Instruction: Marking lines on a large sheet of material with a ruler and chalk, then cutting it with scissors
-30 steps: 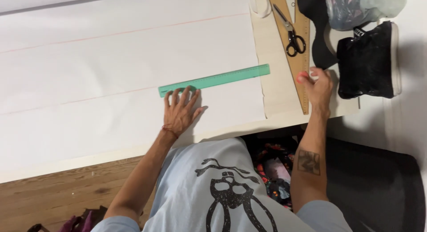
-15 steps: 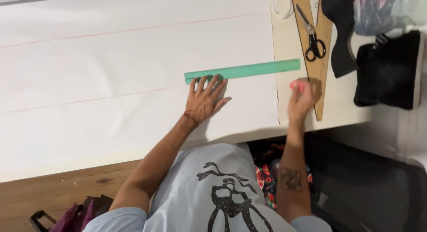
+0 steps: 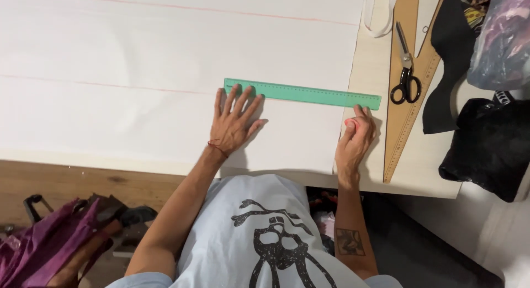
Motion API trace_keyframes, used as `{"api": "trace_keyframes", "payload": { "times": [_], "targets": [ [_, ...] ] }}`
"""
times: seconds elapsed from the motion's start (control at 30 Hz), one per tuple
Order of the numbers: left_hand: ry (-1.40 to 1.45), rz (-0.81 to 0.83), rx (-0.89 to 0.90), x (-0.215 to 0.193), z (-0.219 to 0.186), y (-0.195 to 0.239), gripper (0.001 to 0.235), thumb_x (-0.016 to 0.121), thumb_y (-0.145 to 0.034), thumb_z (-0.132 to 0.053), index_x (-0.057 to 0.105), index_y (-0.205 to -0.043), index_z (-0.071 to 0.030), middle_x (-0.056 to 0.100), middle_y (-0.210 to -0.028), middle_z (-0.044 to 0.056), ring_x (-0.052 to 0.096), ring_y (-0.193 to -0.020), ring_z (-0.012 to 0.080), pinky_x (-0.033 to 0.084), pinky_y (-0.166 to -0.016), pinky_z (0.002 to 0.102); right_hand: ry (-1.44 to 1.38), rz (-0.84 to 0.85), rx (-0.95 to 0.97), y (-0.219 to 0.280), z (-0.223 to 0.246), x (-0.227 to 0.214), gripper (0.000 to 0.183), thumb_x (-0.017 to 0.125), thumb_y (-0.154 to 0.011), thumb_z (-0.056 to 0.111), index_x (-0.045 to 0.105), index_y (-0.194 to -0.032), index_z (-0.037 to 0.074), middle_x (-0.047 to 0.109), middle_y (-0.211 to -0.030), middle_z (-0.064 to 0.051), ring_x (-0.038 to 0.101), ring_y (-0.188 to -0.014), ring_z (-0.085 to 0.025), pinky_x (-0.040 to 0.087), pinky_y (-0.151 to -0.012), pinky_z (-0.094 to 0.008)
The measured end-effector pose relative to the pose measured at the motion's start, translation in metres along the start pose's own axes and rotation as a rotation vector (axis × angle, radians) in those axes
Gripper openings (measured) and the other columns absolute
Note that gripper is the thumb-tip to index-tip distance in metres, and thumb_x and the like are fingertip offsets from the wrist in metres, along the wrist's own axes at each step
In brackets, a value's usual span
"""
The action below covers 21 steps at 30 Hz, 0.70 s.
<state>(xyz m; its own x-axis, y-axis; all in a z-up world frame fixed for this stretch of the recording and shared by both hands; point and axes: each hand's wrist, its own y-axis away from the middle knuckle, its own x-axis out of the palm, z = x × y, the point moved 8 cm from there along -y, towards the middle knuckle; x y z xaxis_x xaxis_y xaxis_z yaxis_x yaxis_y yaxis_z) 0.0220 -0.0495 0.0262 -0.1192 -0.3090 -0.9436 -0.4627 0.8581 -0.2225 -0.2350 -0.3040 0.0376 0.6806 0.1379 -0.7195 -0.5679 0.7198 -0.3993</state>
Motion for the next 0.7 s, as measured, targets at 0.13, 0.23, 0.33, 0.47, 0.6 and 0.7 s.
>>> {"api": "trace_keyframes", "payload": {
  "times": [0.13, 0.23, 0.33, 0.47, 0.6, 0.7],
  "targets": [
    [-0.024, -0.014, -0.015, 0.002, -0.002, 0.006, 0.064, 0.058, -0.119, -0.069, 0.064, -0.174, -0.035, 0.058, -0.179, 0.005, 0.044, -0.171, 0.0393, 0.023, -0.142, 0.069, -0.030, -0.012, 0.010, 0.004, -0.003, -0.003, 0.025, 0.054, -0.131, 0.027, 0.066, -0.120, 0.007, 0.081, -0.151, -0.015, 0.070, -0.149, -0.041, 0.041, -0.131, -0.051],
    [-0.063, -0.025, -0.005, 0.002, 0.003, 0.000, 0.063, 0.059, -0.119, -0.068, 0.065, -0.173, -0.036, 0.059, -0.177, 0.005, 0.044, -0.170, 0.0388, 0.023, -0.143, 0.068, -0.052, -0.044, 0.063, -0.001, -0.004, -0.003, 0.028, 0.052, -0.131, 0.029, 0.065, -0.120, 0.007, 0.079, -0.155, -0.015, 0.067, -0.153, -0.041, 0.040, -0.131, -0.052],
    [-0.077, -0.023, -0.010, 0.006, 0.005, 0.004, 0.062, 0.062, -0.118, -0.067, 0.066, -0.171, -0.035, 0.058, -0.176, 0.006, 0.043, -0.170, 0.0390, 0.024, -0.142, 0.068, -0.059, -0.069, 0.127, 0.004, -0.010, -0.004, 0.028, 0.050, -0.131, 0.028, 0.066, -0.127, 0.005, 0.076, -0.159, -0.014, 0.063, -0.156, -0.042, 0.039, -0.132, -0.053],
    [-0.106, -0.028, -0.037, 0.007, 0.007, 0.008, 0.061, 0.060, -0.119, -0.067, 0.066, -0.171, -0.034, 0.054, -0.177, 0.007, 0.037, -0.173, 0.0396, 0.021, -0.143, 0.069, -0.028, -0.098, 0.132, 0.005, -0.008, -0.006, 0.025, 0.052, -0.130, 0.022, 0.069, -0.136, 0.005, 0.078, -0.157, -0.012, 0.066, -0.154, -0.038, 0.039, -0.134, -0.051],
    [-0.100, -0.025, -0.039, 0.008, 0.007, 0.007, 0.061, 0.058, -0.120, -0.068, 0.066, -0.170, -0.033, 0.053, -0.177, 0.007, 0.036, -0.173, 0.0388, 0.020, -0.143, 0.069, -0.026, -0.113, 0.110, 0.006, -0.008, -0.005, 0.025, 0.052, -0.130, 0.022, 0.068, -0.134, 0.004, 0.078, -0.157, -0.014, 0.067, -0.152, -0.039, 0.040, -0.135, -0.052],
    [-0.103, -0.019, -0.045, 0.007, 0.009, 0.005, 0.061, 0.057, -0.121, -0.068, 0.065, -0.170, -0.032, 0.053, -0.177, 0.007, 0.036, -0.174, 0.0383, 0.020, -0.144, 0.069, -0.020, -0.110, 0.088, 0.003, -0.004, -0.006, 0.024, 0.051, -0.130, 0.022, 0.067, -0.133, 0.003, 0.078, -0.157, -0.015, 0.068, -0.152, -0.040, 0.040, -0.134, -0.053]
  ]
}}
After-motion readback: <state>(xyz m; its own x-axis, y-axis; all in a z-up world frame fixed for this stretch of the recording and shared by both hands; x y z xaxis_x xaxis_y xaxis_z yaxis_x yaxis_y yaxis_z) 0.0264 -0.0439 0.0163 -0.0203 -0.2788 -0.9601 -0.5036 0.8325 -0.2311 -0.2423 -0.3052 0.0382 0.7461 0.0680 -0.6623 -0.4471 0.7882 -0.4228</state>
